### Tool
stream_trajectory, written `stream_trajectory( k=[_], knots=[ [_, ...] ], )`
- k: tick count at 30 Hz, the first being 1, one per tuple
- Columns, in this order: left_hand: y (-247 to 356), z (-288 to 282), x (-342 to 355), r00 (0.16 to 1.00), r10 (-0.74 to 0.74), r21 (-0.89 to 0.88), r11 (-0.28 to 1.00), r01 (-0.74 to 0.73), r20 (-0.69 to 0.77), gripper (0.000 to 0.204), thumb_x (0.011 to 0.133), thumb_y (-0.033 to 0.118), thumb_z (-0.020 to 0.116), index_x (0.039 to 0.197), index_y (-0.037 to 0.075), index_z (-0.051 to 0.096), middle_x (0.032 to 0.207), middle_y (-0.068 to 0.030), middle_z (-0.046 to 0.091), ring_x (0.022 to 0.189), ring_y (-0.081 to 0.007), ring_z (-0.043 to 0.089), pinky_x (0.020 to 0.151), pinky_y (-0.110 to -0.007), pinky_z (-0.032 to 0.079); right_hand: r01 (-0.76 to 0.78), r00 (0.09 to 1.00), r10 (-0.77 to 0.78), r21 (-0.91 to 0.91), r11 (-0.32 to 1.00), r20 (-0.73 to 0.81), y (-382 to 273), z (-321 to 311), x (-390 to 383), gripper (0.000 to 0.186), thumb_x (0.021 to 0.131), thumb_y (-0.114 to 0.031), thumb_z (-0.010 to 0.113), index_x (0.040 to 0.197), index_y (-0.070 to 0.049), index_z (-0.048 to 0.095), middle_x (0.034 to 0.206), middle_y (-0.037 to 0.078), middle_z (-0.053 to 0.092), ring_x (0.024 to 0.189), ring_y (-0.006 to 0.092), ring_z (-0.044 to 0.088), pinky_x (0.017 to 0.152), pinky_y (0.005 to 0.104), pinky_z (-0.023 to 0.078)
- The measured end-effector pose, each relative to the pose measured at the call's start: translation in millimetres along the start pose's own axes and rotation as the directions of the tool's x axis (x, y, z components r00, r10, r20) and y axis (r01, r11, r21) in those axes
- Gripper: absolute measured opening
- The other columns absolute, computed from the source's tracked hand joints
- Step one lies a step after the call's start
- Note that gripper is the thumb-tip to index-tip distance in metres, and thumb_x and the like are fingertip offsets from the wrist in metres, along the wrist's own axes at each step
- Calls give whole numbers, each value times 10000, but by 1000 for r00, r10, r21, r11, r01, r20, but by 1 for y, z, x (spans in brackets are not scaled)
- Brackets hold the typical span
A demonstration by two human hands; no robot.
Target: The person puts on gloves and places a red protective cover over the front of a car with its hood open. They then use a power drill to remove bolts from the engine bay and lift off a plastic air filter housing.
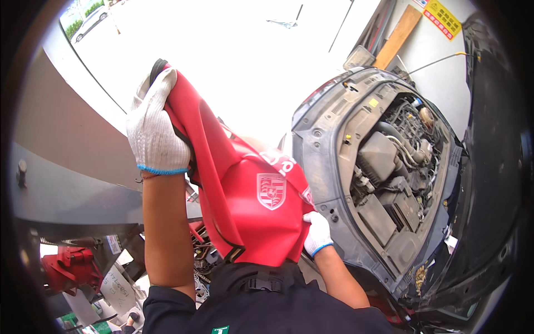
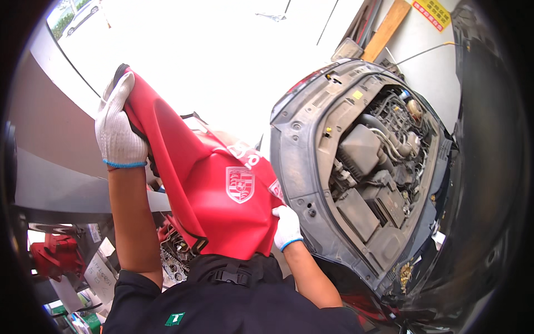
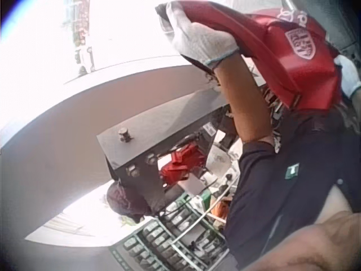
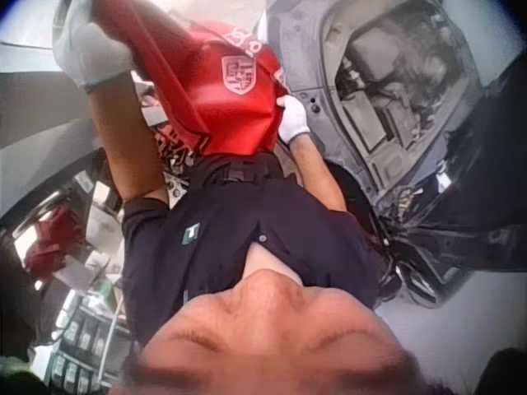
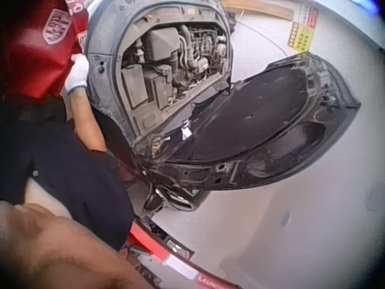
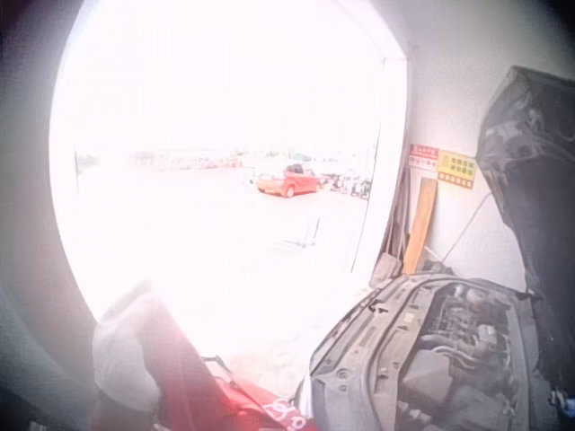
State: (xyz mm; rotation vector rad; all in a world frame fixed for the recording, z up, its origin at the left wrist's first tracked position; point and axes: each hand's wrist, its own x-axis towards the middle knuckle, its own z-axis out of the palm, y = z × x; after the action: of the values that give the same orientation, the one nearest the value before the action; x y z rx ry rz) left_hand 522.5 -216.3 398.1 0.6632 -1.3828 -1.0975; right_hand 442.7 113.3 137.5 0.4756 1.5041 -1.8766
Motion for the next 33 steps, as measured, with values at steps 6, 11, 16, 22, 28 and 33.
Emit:
stream_trajectory(
  k=[6, 11, 16, 22, 28, 33],
  knots=[
    [-27, 22, 158, 887, -428, -504, 812, 295, -171, 356, 989, 163, 626, 1293, -18, 585, 1166, -130, 635, 1013, -247, 645, 866, -403, 577, 66, 998, -68, 252, 965, 0, -102, 107, 97, 418, 918, -209, 579, 1283, -4, 585, 1222, 158, 679, 1083, 345, 658, 983, 460, 522],
    [-122, 21, 257, 897, -432, -342, 859, 380, -89, 356, 973, 152, 627, 1266, -50, 608, 1144, -144, 660, 1059, -246, 628, 958, -385, 527, 322, 946, -300, 248, 914, -124, -225, 174, 215, 391, 916, -283, 567, 1187, -14, 648, 1149, 141, 696, 1046, 298, 674, 917, 403, 549],
    [-307, -42, 346, 839, -538, -343, 806, 482, -86, 271, 980, 93, 608, 1231, -10, 610, 1202, -149, 657, 1083, -290, 638, 989, -428, 538, 206, 977, -190, 214, 955, -93, -252, 282, 367, 356, 898, -291, 552, 1111, -22, 646, 1043, 143, 707, 915, 298, 689, 858, 406, 563],
    [-271, 166, 444, 828, -533, 29, 843, 537, 176, 268, 958, 151, 669, 1177, -2, 660, 1059, -64, 678, 987, -152, 621, 866, -292, 510, -182, 777, 623, -979, 93, -85, -208, 354, 403, 435, 927, -326, 556, 1157, 6, 718, 1116, 206, 717, 977, 307, 696, 871, 412, 537],
    [-249, 258, 539, 735, -458, 366, 881, 300, 500, 232, 916, 122, 702, 1094, -26, 715, 1013, -37, 718, 950, -97, 632, 883, -258, 499, 414, 891, 245, -905, -96, 382, -284, 444, 524, 497, 935, -424, 504, 1233, -74, 693, 1218, 172, 707, 1080, 311, 700, 971, 417, 529],
    [-264, 231, 670, 852, -301, 290, 939, 186, 429, 234, 919, 89, 657, 1109, -44, 683, 985, -29, 695, 900, -100, 611, 865, -249, 483, 293, 878, -2, -534, 793, 479, -396, 590, 529, 416, 963, -276, 594, 1246, 24, 648, 1040, 162, 744, 870, 195, 720, 828, 320, 565]
  ],
)
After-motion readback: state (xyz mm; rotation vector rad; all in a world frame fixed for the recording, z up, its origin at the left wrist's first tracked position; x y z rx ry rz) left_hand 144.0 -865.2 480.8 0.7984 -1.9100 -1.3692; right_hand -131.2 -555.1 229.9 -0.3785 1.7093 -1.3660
